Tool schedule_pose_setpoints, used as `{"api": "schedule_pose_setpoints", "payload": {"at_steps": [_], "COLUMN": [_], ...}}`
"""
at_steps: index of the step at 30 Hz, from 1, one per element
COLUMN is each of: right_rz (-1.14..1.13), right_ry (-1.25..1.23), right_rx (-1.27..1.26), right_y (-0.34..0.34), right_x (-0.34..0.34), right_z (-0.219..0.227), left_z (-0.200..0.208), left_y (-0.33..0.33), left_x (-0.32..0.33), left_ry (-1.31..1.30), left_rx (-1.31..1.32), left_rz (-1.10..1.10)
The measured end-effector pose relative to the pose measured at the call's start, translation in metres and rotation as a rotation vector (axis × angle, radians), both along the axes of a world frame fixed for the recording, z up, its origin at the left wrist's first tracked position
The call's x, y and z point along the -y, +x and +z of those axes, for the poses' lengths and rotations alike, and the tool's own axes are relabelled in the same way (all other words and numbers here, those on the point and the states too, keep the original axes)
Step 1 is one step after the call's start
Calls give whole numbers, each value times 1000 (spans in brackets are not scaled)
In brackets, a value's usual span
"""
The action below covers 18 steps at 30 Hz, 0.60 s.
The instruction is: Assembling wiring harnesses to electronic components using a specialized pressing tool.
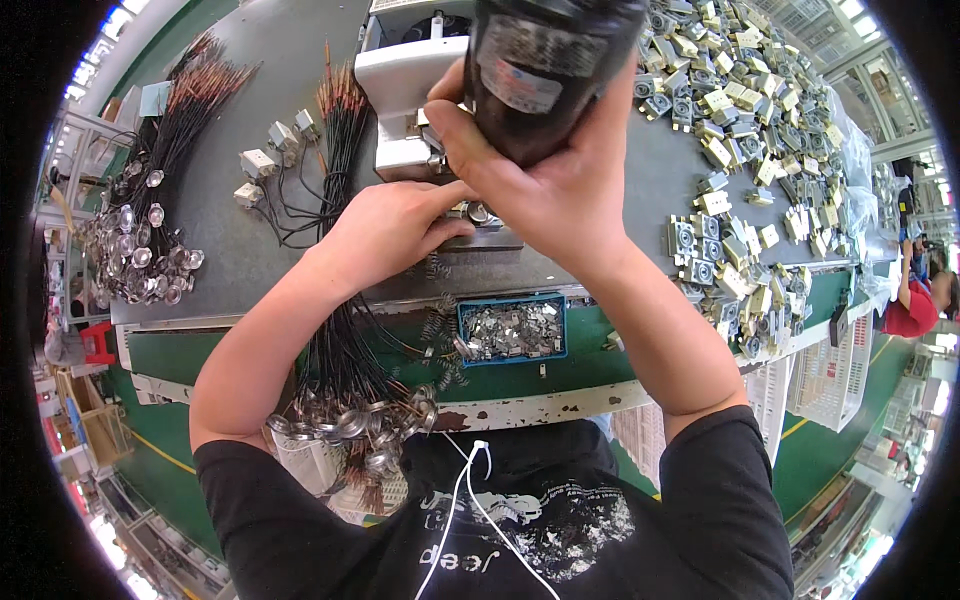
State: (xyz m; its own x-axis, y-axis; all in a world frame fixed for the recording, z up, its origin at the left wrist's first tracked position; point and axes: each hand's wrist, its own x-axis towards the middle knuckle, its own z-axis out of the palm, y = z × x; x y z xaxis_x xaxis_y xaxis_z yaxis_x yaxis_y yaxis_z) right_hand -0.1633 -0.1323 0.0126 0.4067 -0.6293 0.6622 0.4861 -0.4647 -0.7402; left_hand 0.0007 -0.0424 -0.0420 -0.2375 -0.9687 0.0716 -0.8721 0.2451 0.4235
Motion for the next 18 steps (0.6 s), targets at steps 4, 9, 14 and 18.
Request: {"api": "schedule_pose_setpoints", "payload": {"at_steps": [4,9,14,18], "right_rz": [-105,-128,-258,-258], "right_ry": [-1,-63,282,68], "right_rx": [-253,-235,-328,-268], "right_y": [-3,-9,-23,-16], "right_x": [3,3,-13,-4], "right_z": [0,6,58,46], "left_z": [-1,-4,13,-8], "left_y": [-2,-1,-26,-54], "left_x": [-1,-3,-13,-24], "left_ry": [-46,-137,-248,-70], "left_rx": [21,79,110,157], "left_rz": [4,-5,-324,-541]}}
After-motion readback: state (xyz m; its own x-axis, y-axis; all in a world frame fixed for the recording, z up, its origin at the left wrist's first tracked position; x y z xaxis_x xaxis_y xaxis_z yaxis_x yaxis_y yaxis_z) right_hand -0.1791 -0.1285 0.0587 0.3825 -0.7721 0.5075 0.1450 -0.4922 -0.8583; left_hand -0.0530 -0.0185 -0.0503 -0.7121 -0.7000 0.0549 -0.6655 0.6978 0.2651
